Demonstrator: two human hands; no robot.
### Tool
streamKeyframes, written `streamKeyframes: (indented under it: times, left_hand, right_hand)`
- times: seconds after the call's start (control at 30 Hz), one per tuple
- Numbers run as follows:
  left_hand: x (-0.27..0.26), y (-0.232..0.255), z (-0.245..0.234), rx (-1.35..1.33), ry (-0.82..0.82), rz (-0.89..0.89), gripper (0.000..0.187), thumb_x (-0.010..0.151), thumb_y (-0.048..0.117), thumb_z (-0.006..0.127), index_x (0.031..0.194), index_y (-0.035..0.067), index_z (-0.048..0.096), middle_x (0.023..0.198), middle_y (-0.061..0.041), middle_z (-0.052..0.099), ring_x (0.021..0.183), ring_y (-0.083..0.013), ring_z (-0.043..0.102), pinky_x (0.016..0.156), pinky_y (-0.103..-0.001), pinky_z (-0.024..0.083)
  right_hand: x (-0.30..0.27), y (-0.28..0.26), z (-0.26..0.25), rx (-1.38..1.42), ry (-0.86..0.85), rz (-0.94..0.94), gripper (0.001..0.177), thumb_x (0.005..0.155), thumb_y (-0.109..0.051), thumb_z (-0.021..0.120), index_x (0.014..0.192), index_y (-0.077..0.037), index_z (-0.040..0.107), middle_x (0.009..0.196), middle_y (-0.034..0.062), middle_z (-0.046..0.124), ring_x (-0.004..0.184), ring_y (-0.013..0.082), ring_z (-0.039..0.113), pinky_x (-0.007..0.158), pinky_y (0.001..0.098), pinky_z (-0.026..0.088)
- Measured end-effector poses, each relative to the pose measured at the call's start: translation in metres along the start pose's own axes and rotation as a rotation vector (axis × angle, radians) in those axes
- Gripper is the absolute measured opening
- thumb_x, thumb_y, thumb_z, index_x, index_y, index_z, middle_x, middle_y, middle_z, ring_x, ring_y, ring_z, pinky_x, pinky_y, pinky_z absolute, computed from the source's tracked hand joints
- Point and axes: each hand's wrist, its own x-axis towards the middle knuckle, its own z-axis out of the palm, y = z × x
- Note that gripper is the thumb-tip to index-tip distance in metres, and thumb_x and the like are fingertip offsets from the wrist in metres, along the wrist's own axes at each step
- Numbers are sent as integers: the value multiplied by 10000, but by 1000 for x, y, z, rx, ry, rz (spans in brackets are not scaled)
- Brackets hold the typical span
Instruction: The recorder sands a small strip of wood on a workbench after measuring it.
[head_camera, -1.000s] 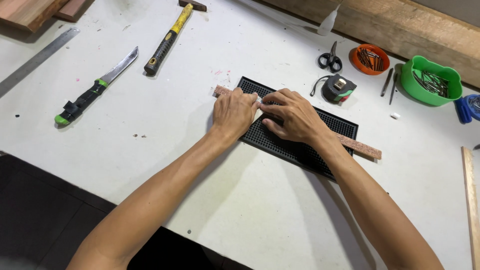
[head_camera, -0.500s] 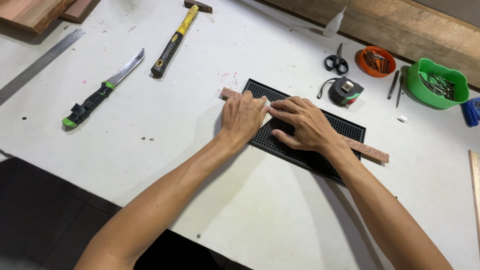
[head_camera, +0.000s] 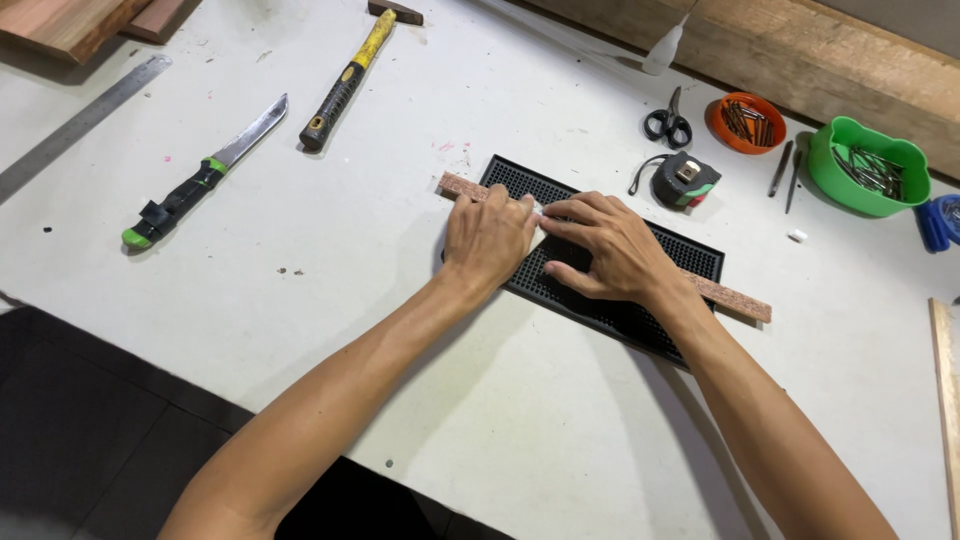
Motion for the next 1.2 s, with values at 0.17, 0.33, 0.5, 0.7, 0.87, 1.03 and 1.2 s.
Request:
streamKeyframes:
  times: [0.17, 0.33, 0.5, 0.7, 0.87, 1.03, 1.2]
  left_hand:
    - [-2, 30, 7, 8, -11, 36, 286, 987, 301, 648, 1095, 62, 762, 734, -95, 648, 519, -142, 543, 593, -346, 443]
    - [-2, 12, -5, -26, 19, 9, 288, 958, 300, 660, 1087, 69, 774, 710, -98, 651, 537, -159, 553, 592, -365, 436]
    - [-1, -40, -14, 15, 160, -22, 257, 912, 300, 710, 1064, 113, 800, 748, -124, 697, 669, -183, 594, 674, -389, 428]
    - [5, -68, -46, -35, 27, -126, 282, 910, 272, 715, 1110, 87, 786, 745, -144, 701, 519, -178, 576, 645, -367, 399]
    - [3, -51, -36, 18, 28, -70, 232, 950, 246, 691, 1005, 46, 796, 733, -128, 687, 526, -158, 580, 700, -374, 407]
    - [1, -9, -18, 75, 147, 65, 206, 926, 223, 673, 949, 59, 795, 696, -112, 670, 621, -191, 596, 703, -396, 428]
    - [5, 25, 12, 73, 26, 116, 225, 965, 234, 655, 939, 45, 773, 748, -112, 668, 567, -156, 586, 689, -377, 454]
  right_hand:
    - [-33, 0, -6, -40, -27, 66, 612, 856, -504, 664, 1308, -91, 687, 1331, 113, 660, 1227, 283, 584, 1070, 461, 463]
    - [-16, -2, 0, -44, -26, 40, 674, 844, -516, 665, 1357, -79, 649, 1369, 131, 635, 1248, 295, 574, 1083, 475, 448]
    - [38, -9, 12, 7, -14, -24, 679, 857, -533, 658, 1357, -75, 651, 1384, 136, 631, 1261, 302, 571, 1091, 479, 447]
    - [83, -13, 19, 42, -16, -92, 671, 866, -558, 657, 1321, -65, 678, 1356, 132, 648, 1254, 300, 578, 1073, 469, 462]
    - [64, -10, 15, 50, -9, -64, 650, 853, -554, 669, 1288, -71, 700, 1327, 119, 663, 1231, 296, 586, 1067, 470, 462]
    - [15, -7, 0, 21, 11, -15, 623, 855, -526, 681, 1277, -68, 703, 1320, 122, 668, 1227, 296, 590, 1079, 471, 459]
    - [-29, 2, -13, -56, -33, 52, 629, 841, -517, 677, 1287, -73, 692, 1334, 115, 660, 1244, 295, 584, 1095, 471, 459]
